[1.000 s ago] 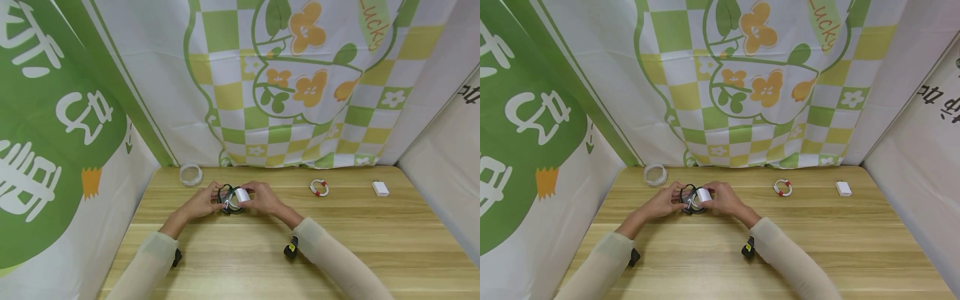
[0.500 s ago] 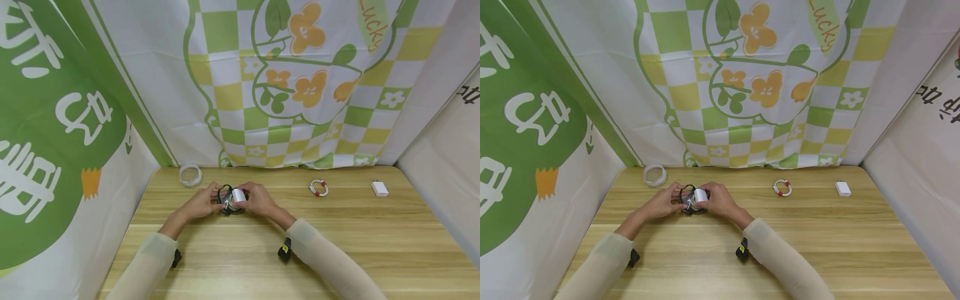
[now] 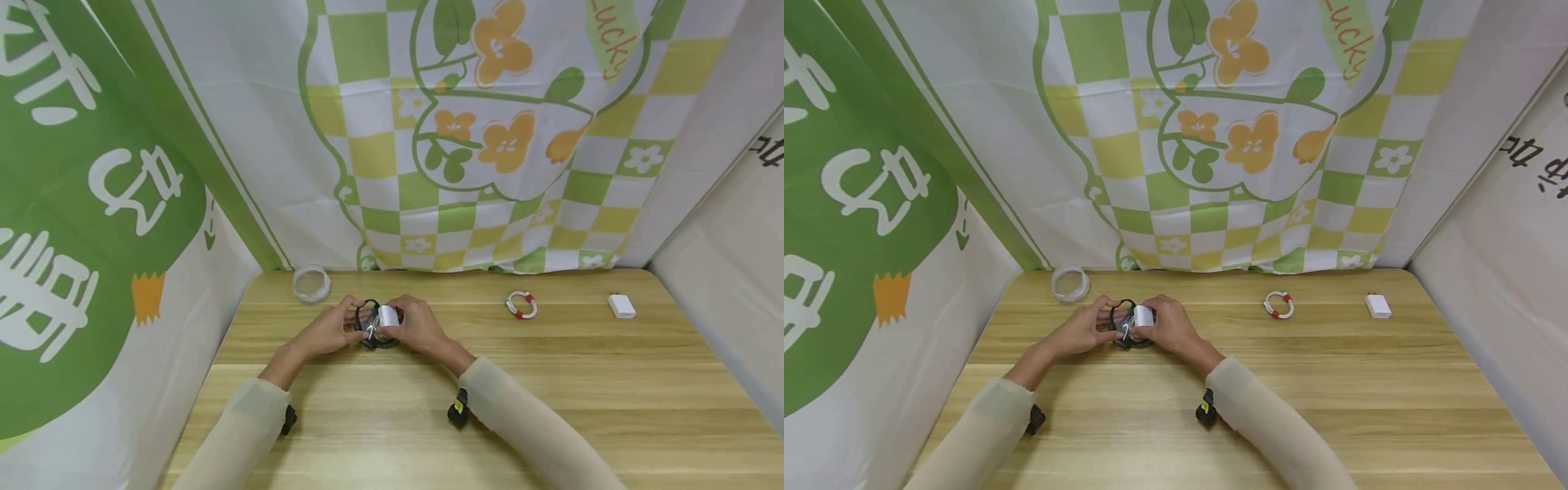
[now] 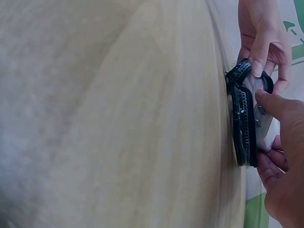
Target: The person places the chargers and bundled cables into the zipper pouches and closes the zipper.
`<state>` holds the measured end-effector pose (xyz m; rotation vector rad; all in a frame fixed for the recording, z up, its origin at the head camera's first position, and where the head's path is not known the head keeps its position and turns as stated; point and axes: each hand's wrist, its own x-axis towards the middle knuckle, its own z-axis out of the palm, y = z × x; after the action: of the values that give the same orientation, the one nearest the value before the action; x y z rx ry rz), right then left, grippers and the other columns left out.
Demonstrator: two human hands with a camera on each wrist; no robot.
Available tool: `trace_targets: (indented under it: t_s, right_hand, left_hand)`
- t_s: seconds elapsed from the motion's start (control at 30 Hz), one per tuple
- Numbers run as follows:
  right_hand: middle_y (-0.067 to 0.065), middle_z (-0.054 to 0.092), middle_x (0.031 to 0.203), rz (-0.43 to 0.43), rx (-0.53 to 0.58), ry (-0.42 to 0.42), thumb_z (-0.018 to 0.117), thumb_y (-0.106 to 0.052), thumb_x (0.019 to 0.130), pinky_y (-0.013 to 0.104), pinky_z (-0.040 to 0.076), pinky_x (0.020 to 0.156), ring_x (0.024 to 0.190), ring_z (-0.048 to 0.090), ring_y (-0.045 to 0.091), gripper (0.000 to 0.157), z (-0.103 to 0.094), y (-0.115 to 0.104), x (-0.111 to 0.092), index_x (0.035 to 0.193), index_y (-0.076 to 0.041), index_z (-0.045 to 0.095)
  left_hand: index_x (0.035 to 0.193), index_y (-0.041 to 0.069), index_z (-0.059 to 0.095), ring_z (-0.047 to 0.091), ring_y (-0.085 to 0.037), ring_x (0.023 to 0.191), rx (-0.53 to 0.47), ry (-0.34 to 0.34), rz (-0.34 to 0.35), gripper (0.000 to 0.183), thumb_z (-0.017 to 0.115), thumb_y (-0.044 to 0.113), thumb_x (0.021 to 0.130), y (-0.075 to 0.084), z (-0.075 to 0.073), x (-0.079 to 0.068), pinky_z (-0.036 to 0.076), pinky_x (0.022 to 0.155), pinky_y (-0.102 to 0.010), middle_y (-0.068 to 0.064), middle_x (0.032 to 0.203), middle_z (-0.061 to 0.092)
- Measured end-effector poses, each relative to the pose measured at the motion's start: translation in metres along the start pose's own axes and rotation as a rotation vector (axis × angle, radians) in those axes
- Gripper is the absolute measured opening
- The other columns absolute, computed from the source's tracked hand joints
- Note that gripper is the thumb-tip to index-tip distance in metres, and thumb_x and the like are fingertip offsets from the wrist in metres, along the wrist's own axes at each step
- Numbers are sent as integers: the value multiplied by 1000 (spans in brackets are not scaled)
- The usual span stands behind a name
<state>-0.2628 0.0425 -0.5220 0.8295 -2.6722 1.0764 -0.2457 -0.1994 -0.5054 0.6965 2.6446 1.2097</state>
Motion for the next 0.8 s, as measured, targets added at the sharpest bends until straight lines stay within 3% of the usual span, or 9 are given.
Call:
trace_targets:
  t_s: [0.37, 0.63, 0.8]
  right_hand:
    - [10, 75, 109, -43, -53, 6, 95, -35, 81, 35, 61, 82, 96, 71, 22, 52, 1, 1, 0, 116, -2, 78]
    - [12, 74, 113, -15, 61, -38, 87, -26, 91, 37, 61, 84, 100, 71, 25, 39, -3, 2, -1, 119, -1, 77]
    - [12, 75, 116, -22, 70, -52, 81, -23, 95, 37, 61, 85, 103, 72, 25, 33, -5, 4, -2, 120, -1, 77]
  left_hand:
    - [143, -4, 48, 68, -35, 126, -12, 3, 8, 63, 83, 13, 93, -2, 1, 2, 55, 107, -50, -24, 136, 67]
    - [142, -4, 49, 68, -36, 125, -20, 11, 10, 63, 84, 13, 93, -2, 1, 1, 56, 105, -50, -26, 134, 68]
    - [143, -3, 48, 69, -35, 124, -16, 6, -6, 64, 84, 15, 93, -2, 1, 0, 59, 101, -49, -25, 134, 69]
